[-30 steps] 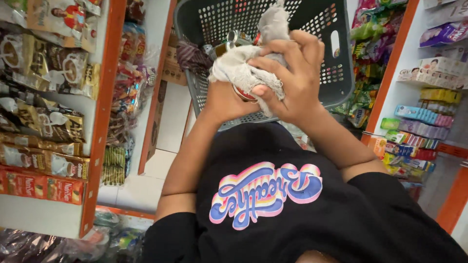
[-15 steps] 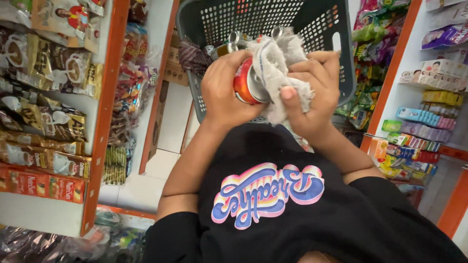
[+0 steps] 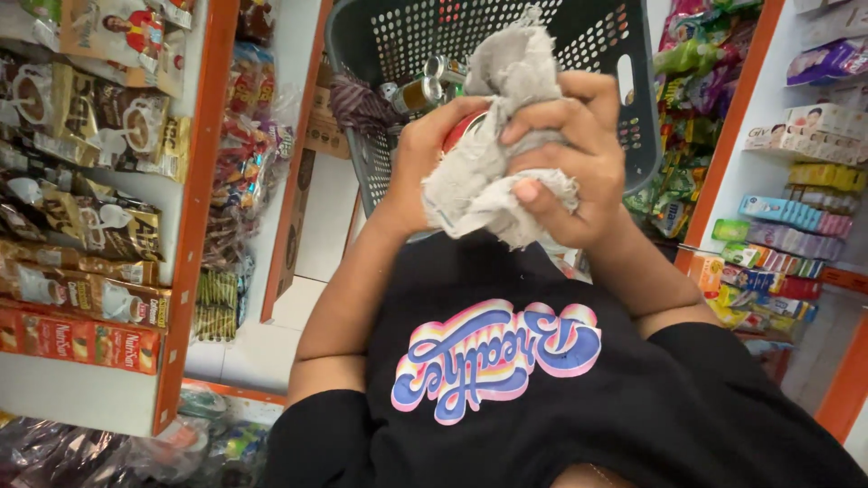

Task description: Wiping down various canned products inside a shopping basket with a cloth in a grocery store.

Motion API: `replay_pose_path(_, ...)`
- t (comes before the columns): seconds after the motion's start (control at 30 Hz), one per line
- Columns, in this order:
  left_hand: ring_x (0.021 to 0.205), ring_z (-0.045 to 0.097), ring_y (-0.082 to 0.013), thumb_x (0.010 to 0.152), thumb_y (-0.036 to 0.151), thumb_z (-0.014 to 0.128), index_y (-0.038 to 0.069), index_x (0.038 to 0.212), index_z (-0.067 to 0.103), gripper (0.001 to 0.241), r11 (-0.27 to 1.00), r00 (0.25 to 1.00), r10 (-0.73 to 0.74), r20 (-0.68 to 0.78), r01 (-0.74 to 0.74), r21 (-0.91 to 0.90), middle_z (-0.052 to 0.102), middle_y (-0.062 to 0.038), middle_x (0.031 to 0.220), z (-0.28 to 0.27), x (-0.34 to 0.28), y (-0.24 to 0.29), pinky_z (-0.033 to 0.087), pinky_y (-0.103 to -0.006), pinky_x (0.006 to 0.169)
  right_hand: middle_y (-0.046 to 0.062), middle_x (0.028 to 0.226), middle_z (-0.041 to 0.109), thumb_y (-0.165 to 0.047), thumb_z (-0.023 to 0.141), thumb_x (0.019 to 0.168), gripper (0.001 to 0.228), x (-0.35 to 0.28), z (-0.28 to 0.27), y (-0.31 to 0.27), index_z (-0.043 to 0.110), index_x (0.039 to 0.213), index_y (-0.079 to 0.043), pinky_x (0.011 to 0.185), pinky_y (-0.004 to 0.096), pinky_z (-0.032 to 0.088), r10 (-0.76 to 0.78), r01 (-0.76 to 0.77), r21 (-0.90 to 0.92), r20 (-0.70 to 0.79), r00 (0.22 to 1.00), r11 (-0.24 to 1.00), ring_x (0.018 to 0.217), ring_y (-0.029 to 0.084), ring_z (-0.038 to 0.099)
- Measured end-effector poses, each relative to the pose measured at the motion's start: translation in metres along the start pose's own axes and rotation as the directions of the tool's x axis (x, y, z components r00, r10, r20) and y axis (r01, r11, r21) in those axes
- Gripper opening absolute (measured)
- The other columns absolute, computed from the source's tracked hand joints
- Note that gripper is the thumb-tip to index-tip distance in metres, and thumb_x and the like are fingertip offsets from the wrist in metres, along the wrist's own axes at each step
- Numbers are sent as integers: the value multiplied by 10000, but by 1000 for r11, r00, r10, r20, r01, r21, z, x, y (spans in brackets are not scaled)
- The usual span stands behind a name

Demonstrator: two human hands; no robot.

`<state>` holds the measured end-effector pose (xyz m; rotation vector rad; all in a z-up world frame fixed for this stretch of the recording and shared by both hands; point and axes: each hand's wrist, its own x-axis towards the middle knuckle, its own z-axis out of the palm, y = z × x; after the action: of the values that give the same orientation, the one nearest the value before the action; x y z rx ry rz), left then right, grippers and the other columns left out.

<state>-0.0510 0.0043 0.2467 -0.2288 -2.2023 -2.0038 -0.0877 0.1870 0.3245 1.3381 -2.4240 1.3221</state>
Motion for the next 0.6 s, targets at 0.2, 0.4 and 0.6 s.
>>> replay_pose_path(0.2, 918, 724, -213, 486, 149, 916, 0, 1253, 626, 834, 997, 996, -50, 68, 53, -53, 747, -108, 1098, -1, -12, -17, 613, -336, 827, 186, 1257, 554, -271, 595, 972, 286, 3, 9, 3, 739, 1030, -31, 1123, 538, 275, -30, 32, -62, 17, 999, 998, 1229, 389, 328)
replay_pose_path(0.4, 797, 533, -133, 742, 119, 743, -8, 1049, 641, 348, 996, 995, -44, 92, 51, -74, 680, -51, 908, 1, -2, -8, 497, -309, 731, 160, 1194, 605, -278, 632, 877, 260, -2, 5, 17, 729, 823, -42, 1128, 557, 286, -108, 99, 114, 77, 991, 989, 1216, 392, 346)
replay_pose_path(0.6, 1021, 699, -196, 557, 149, 885, 58, 1240, 614, 740, 988, 995, 87, 52, -79, -131, 718, -63, 1160, 6, -6, -5, 543, -327, 987, 73, 1023, 547, -329, 447, 1024, 202, -17, 16, 50, 526, 953, -158, 1002, 397, 373, 192, -16, 403, -400, 896, 915, 1057, 215, 434)
